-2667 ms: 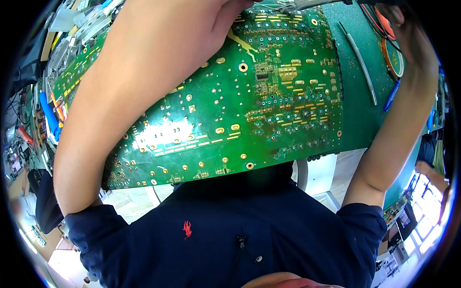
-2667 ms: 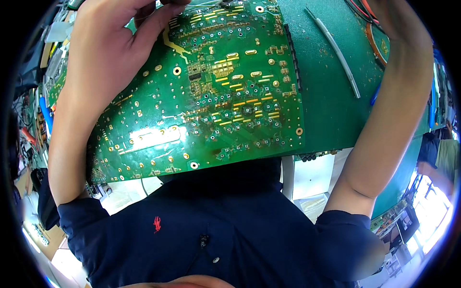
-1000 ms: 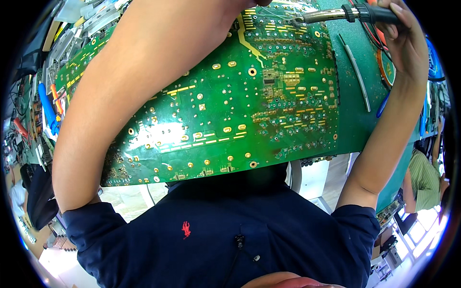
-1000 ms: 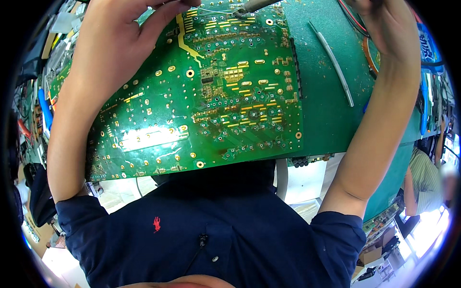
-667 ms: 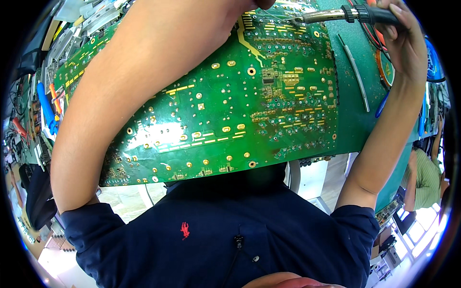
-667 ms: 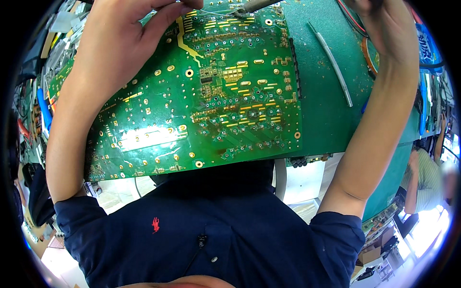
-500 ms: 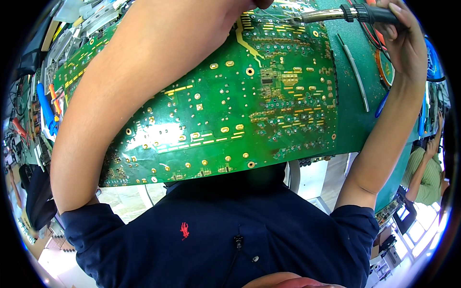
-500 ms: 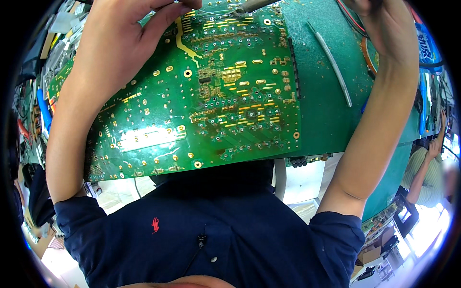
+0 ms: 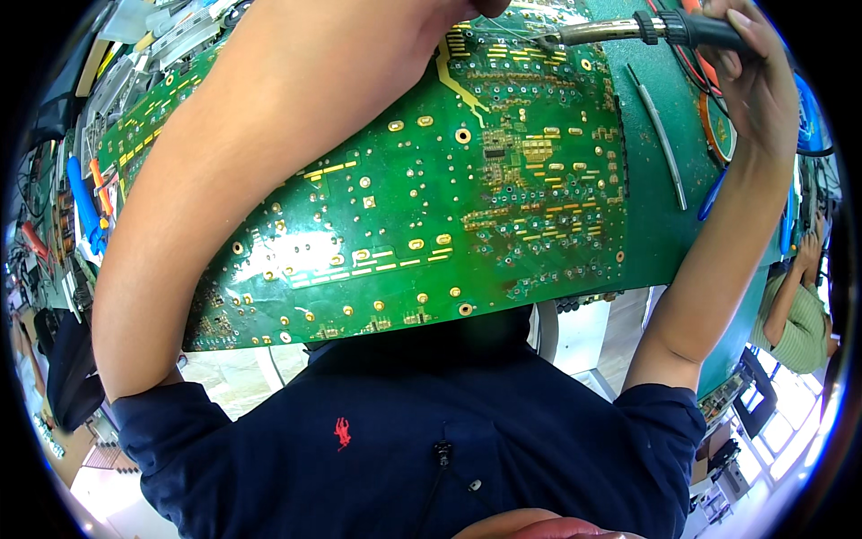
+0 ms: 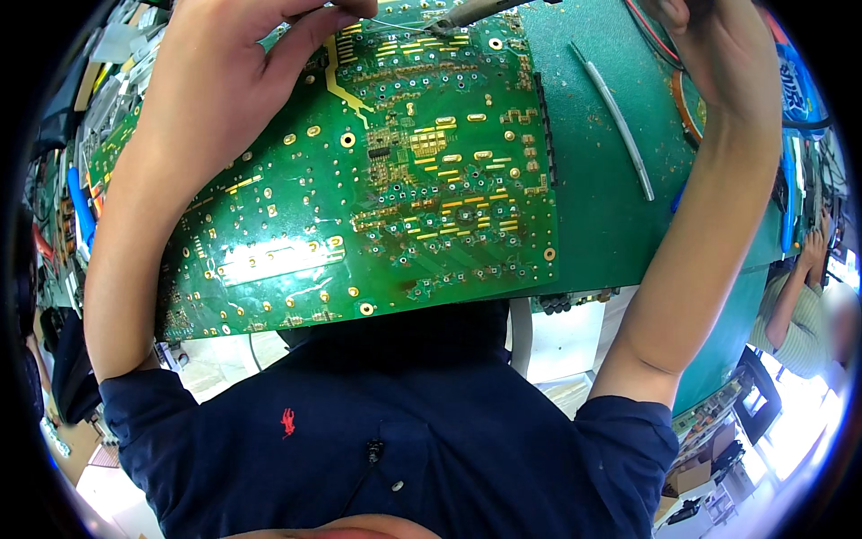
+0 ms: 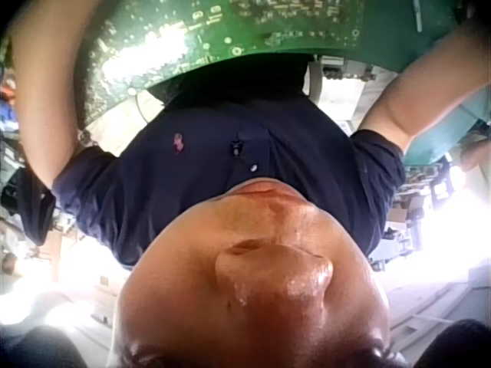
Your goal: The person uses a soldering iron and a desoldering pump to remove and attach components on a large green circuit board. They apply heat to solder joints and operate the suction tool.
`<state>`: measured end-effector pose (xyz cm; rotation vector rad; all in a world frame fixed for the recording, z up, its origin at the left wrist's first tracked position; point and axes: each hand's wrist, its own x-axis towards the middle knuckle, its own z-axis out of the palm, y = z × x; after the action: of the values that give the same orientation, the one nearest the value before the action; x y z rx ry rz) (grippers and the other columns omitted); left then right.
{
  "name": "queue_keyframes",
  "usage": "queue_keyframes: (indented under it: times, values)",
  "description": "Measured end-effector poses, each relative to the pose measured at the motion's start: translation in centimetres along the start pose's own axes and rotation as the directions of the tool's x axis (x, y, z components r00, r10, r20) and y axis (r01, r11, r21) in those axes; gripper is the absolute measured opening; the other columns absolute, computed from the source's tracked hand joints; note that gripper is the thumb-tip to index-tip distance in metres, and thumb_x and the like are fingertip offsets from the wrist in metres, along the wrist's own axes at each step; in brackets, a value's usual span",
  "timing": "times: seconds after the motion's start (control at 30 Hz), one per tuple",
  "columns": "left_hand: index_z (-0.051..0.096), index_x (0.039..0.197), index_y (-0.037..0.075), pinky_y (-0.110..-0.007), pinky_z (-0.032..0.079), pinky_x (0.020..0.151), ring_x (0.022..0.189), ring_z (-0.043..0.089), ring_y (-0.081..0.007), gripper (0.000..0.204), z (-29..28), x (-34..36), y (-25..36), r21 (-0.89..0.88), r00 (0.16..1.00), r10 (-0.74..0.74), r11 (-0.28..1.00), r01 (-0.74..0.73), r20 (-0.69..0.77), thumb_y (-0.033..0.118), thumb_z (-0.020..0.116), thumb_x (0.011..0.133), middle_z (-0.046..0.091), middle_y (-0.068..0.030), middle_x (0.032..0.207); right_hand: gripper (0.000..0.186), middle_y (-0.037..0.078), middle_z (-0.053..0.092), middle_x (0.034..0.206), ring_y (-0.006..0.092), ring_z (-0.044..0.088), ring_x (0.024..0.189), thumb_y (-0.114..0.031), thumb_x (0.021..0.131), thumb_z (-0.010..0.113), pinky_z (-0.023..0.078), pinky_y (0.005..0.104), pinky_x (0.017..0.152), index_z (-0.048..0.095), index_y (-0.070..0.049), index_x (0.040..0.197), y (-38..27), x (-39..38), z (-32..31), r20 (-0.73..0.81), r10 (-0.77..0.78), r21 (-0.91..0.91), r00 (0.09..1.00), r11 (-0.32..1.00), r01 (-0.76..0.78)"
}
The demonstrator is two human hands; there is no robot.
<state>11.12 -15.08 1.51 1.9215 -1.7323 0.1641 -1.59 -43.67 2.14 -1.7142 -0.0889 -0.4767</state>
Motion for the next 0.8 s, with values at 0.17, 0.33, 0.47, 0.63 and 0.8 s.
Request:
queue_keyframes:
  times: [0.17, 0.33, 0.47, 0.63, 0.8]
  values:
    - [0.067, 0.090, 0.000, -0.041, 0.052, 0.065, 0.077, 0.064, -0.0352, 0.012, 0.0, 0.0, 0.1, -0.004, 1.000, -0.016, 1.000, 0.016, 0.002, -0.005, 0.065, 0.079, 0.062, -0.0144, 0.086, 0.027, -0.002, 0.047, 0.054, 0.0053, 0.039, 0.045, -0.022, 0.093, 0.051, 0.033, 0.0199, 0.045, 0.060, 0.002, 0.082, 0.3, 0.2, -0.4, 0.028, 0.007, -0.011, 1.000, 1.000, -0.007]
    - [0.067, 0.089, 0.000, -0.041, 0.051, 0.065, 0.076, 0.064, -0.0353, 0.012, 0.1, -0.3, 0.1, -0.055, 0.996, 0.046, 0.997, -0.050, -0.081, -0.006, 0.066, 0.079, 0.062, -0.0147, 0.085, 0.026, -0.002, 0.047, 0.055, 0.0052, 0.039, 0.045, -0.021, 0.092, 0.052, 0.033, 0.0201, 0.045, 0.060, 0.002, 0.083, 0.7, 0.4, -1.1, 0.027, 0.034, 0.001, 0.999, 0.999, -0.034]
    - [0.066, 0.089, 0.000, -0.041, 0.051, 0.064, 0.076, 0.064, -0.0356, 0.012, 0.9, -0.4, -0.9, -0.088, 0.994, 0.050, 0.994, -0.059, -0.093, -0.005, 0.066, 0.079, 0.062, -0.0148, 0.085, 0.025, -0.003, 0.045, 0.055, 0.0051, 0.039, 0.044, -0.020, 0.093, 0.052, 0.033, 0.0199, 0.044, 0.059, 0.001, 0.081, 1.2, 0.6, -1.0, 0.026, 0.038, 0.038, 0.999, 0.999, -0.039]
    - [0.064, 0.088, 0.000, -0.041, 0.051, 0.066, 0.078, 0.063, -0.0359, 0.011, -0.2, 0.0, 0.5, 0.031, 1.000, -0.011, 0.999, 0.012, -0.027, -0.005, 0.065, 0.079, 0.061, -0.0154, 0.085, 0.024, -0.005, 0.043, 0.053, 0.0042, 0.037, 0.042, -0.020, 0.096, 0.054, 0.032, 0.0190, 0.042, 0.056, -0.003, 0.079, -0.1, 0.2, 1.6, -0.046, 0.080, 0.061, 0.996, 0.995, -0.077]
    - [0.062, 0.091, -0.001, -0.042, 0.050, 0.072, 0.084, 0.062, -0.0371, 0.012, 0.1, -0.5, 0.8, 0.113, 0.982, -0.023, 0.993, 0.045, -0.189, -0.007, 0.063, 0.081, 0.060, -0.0167, 0.088, 0.023, -0.004, 0.047, 0.053, 0.0044, 0.040, 0.041, -0.019, 0.097, 0.058, 0.033, 0.0187, 0.040, 0.058, -0.003, 0.080, 0.4, 0.2, 0.5, -0.043, 0.081, 0.007, 0.996, 0.997, -0.081]
